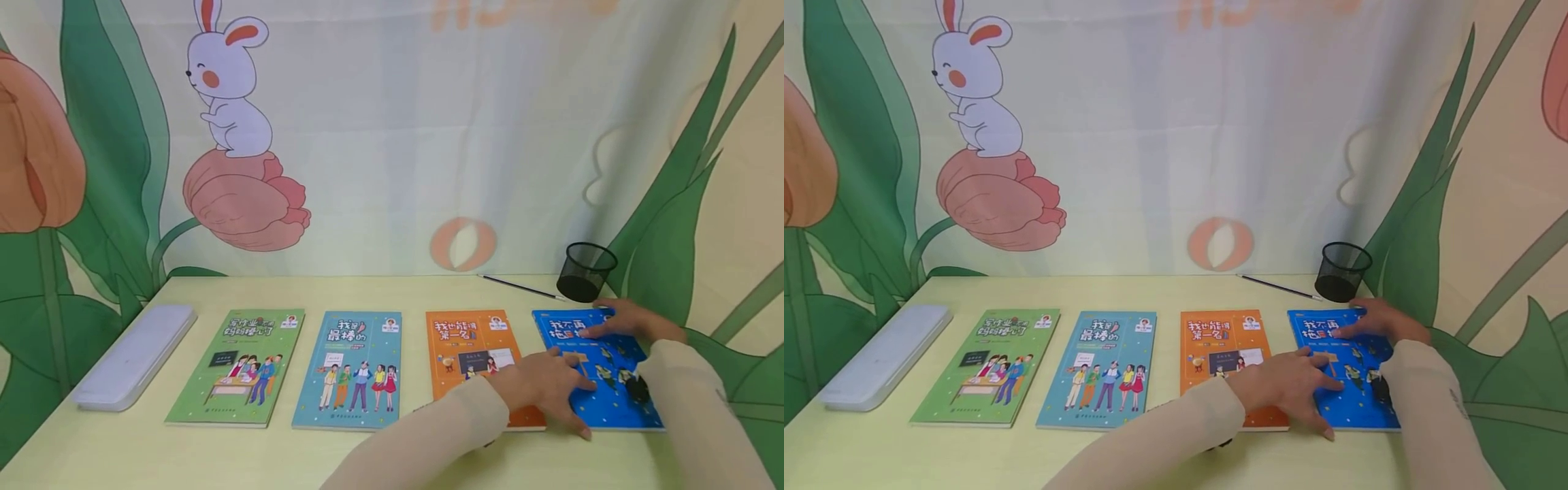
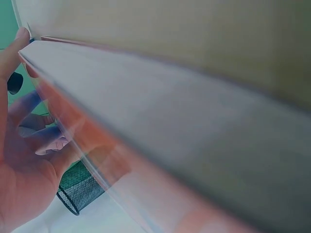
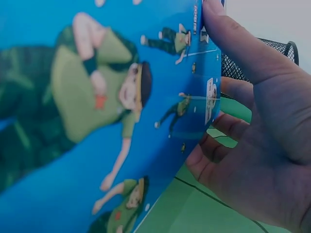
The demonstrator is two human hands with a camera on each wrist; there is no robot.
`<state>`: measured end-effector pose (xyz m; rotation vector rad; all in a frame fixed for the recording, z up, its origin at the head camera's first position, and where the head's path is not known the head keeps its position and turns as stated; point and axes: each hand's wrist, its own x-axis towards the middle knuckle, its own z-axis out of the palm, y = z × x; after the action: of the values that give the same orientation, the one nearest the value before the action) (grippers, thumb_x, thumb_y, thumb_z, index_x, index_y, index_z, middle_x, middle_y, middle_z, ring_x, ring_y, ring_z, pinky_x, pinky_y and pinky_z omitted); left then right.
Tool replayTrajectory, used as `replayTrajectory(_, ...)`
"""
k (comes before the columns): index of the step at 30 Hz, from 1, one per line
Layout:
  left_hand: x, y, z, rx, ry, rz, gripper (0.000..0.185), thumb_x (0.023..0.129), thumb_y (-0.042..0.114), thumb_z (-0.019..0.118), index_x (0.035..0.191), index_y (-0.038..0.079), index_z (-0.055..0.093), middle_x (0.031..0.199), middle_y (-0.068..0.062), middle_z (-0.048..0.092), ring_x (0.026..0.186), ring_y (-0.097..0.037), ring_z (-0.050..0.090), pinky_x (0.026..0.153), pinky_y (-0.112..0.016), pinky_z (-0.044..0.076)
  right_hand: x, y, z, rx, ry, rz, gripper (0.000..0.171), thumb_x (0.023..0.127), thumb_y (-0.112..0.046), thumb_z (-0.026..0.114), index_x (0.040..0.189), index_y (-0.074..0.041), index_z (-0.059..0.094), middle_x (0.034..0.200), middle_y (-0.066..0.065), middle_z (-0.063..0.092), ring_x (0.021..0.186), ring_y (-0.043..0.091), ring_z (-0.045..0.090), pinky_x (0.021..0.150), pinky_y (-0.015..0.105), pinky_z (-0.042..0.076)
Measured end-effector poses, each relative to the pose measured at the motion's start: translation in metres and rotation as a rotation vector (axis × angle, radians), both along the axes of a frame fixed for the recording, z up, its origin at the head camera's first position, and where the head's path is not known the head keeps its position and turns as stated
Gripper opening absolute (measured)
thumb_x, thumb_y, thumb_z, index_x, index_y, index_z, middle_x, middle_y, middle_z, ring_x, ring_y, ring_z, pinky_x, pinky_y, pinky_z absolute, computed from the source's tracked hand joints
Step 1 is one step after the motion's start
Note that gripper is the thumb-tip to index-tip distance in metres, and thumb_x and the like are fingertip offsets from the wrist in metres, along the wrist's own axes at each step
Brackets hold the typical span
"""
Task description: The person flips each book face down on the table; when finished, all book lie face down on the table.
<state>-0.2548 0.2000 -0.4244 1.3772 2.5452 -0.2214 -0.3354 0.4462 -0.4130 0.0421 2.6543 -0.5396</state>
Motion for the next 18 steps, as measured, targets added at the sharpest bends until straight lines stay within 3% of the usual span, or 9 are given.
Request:
replayTrajectory(7, -0.0001, -0.0005, -0.0003, -0.009, 0.006, 0.012, 0.075, 0.082, 0.078, 0.054, 0.149, 0.056, 0.03, 0.166, 0.019, 0.016, 0.153, -0.014, 0.019, 0.121, -0.03, 0.028, -0.0031, 0.0002, -0.0037, 0.008, 0.019, -0.006, 0.114, 0.081, -0.065, 0.07, 0.145, 0.015, 0.022, 0.138, 0.049, 0.027, 0.121, 0.066, 0.038, 0.099, 0.072, 0.041)
replayTrajectory(14, -0.0004, 0.002, 0.0027, -0.019, 0.009, 0.013, 0.074, 0.082, 0.077, 0.054, 0.149, 0.056, 0.03, 0.165, 0.02, 0.017, 0.153, -0.012, 0.018, 0.121, -0.03, 0.028, -0.0081, 0.004, -0.0053, 0.026, 0.062, -0.008, 0.116, 0.076, -0.067, 0.075, 0.139, 0.018, 0.028, 0.126, 0.048, 0.038, 0.104, 0.058, 0.054, 0.089, 0.063, 0.053)
replayTrajectory(18, -0.0006, 0.0007, 0.0044, -0.021, 0.007, 0.017, 0.075, 0.082, 0.077, 0.054, 0.149, 0.056, 0.03, 0.165, 0.02, 0.016, 0.153, -0.012, 0.018, 0.121, -0.03, 0.029, -0.0091, 0.0028, -0.0029, 0.03, 0.076, -0.024, 0.119, 0.073, -0.067, 0.077, 0.14, 0.018, 0.028, 0.126, 0.049, 0.036, 0.104, 0.058, 0.054, 0.089, 0.063, 0.053)
